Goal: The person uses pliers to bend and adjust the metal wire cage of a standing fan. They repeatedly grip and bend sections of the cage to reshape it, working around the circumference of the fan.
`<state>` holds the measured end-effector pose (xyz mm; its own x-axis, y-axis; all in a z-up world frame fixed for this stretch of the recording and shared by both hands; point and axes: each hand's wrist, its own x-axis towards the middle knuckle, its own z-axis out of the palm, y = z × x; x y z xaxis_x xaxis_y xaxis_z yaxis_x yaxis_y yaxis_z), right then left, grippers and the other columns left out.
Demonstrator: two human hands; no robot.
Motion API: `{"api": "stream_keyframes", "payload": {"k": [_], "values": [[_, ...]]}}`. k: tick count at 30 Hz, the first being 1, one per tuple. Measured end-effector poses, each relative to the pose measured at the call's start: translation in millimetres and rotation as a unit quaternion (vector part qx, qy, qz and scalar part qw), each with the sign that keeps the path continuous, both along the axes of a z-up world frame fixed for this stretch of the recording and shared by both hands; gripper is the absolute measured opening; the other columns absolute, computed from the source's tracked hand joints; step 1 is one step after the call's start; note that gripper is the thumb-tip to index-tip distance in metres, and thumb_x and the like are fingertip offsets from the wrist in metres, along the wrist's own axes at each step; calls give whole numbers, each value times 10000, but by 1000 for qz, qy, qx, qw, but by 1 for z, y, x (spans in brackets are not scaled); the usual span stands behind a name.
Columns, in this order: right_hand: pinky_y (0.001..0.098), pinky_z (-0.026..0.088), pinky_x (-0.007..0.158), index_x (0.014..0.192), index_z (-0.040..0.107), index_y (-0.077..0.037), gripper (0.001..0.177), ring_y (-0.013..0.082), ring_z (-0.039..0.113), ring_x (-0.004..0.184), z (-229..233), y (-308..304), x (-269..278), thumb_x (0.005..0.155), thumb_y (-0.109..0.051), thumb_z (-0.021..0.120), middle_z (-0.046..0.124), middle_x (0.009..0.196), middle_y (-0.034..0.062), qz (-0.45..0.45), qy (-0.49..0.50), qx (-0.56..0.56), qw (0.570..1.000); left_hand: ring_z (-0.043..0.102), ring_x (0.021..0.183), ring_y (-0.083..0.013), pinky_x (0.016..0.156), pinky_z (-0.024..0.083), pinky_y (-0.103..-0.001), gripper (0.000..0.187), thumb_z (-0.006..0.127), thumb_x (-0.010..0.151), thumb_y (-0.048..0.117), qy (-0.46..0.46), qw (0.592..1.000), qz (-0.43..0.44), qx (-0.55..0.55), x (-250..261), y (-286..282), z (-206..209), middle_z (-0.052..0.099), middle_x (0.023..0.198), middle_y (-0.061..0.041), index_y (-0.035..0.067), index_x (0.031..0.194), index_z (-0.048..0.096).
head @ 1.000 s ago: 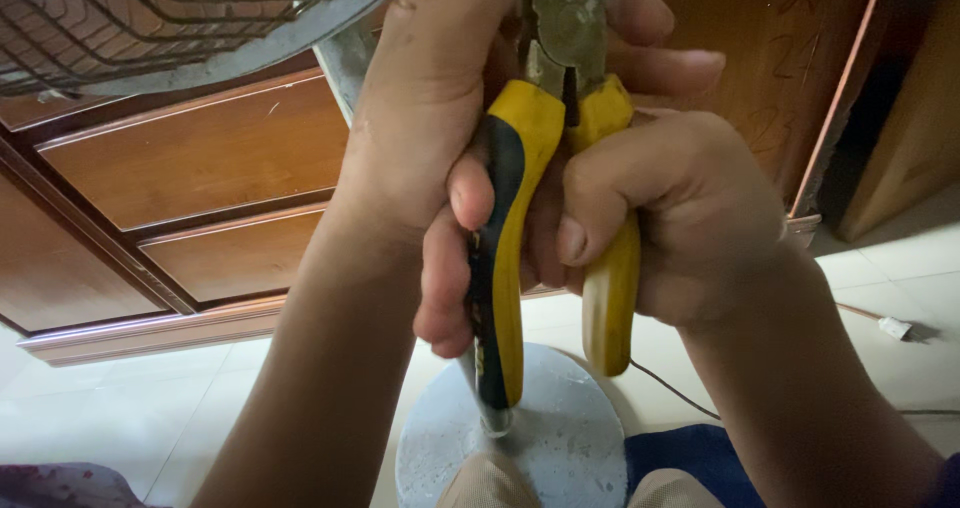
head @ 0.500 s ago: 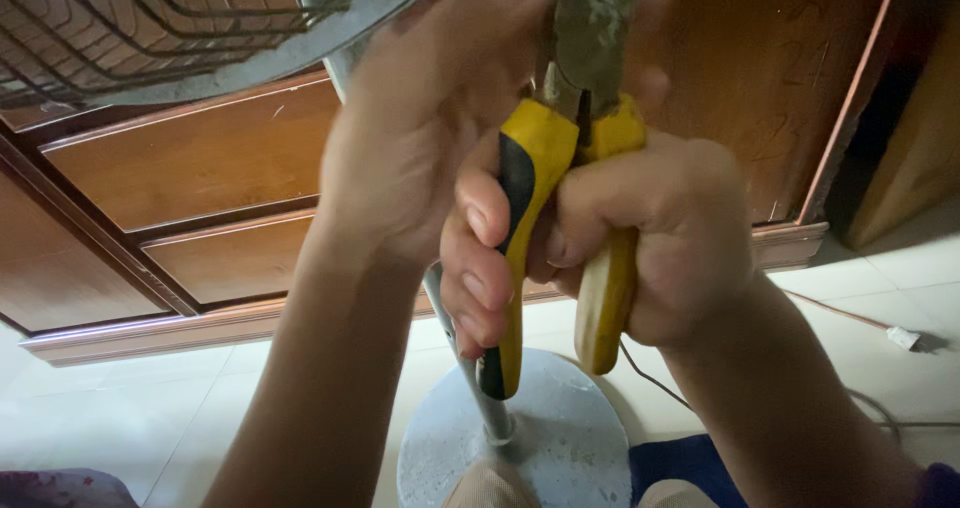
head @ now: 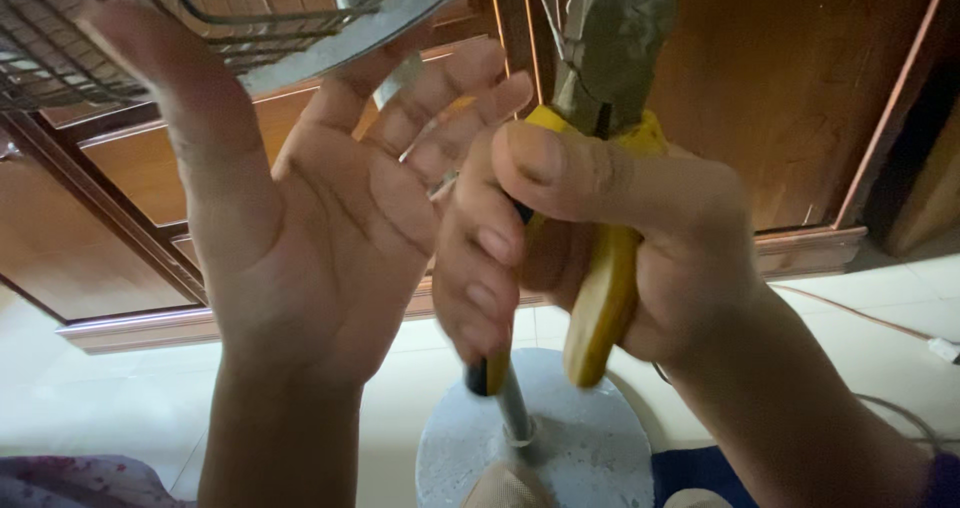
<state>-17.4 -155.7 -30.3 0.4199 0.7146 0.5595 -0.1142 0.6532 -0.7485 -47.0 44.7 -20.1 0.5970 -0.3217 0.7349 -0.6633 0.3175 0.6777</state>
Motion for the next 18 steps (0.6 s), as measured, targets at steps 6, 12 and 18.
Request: {"api": "stream_keyframes", "payload": {"k": [6, 12, 18], "values": [[458, 497, 790, 892, 551, 53, 393, 328, 585, 755, 4, -1, -5, 1142, -244, 492, 609, 818, 214, 42, 46, 26, 998, 510, 1348, -409, 1177, 478, -448, 1138, 564, 938, 728, 162, 943, -149, -249, 4, -6, 6, 478, 1465, -320, -183, 1559, 283], [466, 507, 827, 916, 551, 57, 434, 367, 624, 823, 5, 0, -9, 1169, -277, 438, 639, 873, 229, 34, 54, 34, 997, 588, 1263, -422, 1126, 541, -448, 1149, 565, 930, 736, 223, 883, -211, -355, -8, -15, 15, 528, 1420, -344, -213, 1535, 338], [455, 556, 886, 968, 572, 64, 528, 401, 683, 879, 11, -1, -10, 1189, -364, 355, 671, 933, 262, 63, 56, 49, 995, 665, 1184, -389, 1086, 587, -404, 1135, 599, 932, 749, 233, 877, -225, -354, -4, -20, 18, 562, 1355, -327, -222, 1482, 394]]}}
